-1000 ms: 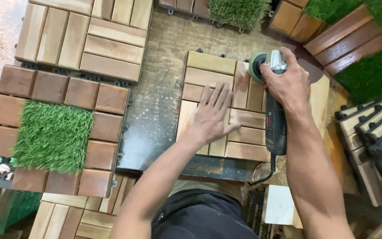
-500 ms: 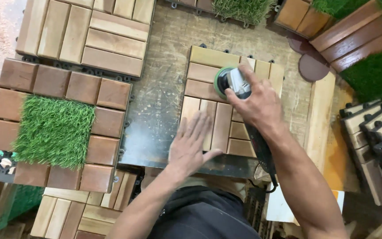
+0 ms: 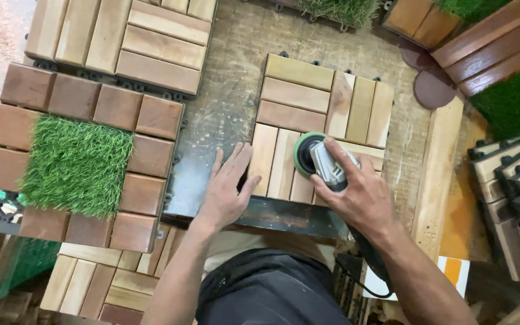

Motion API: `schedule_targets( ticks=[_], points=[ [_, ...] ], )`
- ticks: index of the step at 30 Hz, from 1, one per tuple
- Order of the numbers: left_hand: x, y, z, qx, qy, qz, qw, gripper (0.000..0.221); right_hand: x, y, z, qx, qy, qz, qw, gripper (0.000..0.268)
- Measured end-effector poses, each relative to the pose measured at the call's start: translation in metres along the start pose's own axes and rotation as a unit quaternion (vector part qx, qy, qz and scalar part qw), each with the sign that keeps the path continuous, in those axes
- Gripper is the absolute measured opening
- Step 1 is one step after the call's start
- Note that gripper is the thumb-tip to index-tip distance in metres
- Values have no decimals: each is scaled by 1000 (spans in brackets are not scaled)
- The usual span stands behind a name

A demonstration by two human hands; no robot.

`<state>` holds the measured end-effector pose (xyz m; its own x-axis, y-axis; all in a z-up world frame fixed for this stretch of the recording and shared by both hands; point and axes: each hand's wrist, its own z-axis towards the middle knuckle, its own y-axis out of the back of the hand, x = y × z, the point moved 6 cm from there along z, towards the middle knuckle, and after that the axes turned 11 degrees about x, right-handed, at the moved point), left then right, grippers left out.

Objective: Using a handheld angle grinder with a sanding disc to smooth the surface of interlocking wooden deck tiles on a workbench.

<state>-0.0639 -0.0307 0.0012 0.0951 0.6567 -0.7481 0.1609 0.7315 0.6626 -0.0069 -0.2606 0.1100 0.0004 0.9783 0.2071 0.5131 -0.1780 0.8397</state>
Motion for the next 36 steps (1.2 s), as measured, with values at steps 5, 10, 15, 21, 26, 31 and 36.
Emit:
schedule_targets(
  ticks=[5, 10, 15, 21, 26, 31, 36],
  points=[
    [4, 16, 5, 54, 20, -134, 989, 65, -1, -19, -29, 8, 17, -25, 1000, 74],
    [-1, 22, 4, 85, 29, -163, 983, 68, 0, -29, -38, 17, 23, -60, 998, 76],
    [-2, 28, 1, 116, 63, -181, 975, 80, 11, -7, -12, 27, 20, -10, 999, 73],
    [2, 22, -1, 135, 118, -185, 966, 84, 10, 3, 17, 7, 26, -21, 999, 75],
    [1, 26, -2, 120, 83, -186, 972, 84, 22, -27, -20, 42, 48, -32, 997, 74],
    [-4, 30, 4, 103, 33, -190, 976, 92, 21, -36, -23, 50, 48, -88, 994, 74],
    [0, 27, 0, 113, 25, -175, 978, 94, 26, -6, 19, 15, 60, -14, 998, 73]
  ],
)
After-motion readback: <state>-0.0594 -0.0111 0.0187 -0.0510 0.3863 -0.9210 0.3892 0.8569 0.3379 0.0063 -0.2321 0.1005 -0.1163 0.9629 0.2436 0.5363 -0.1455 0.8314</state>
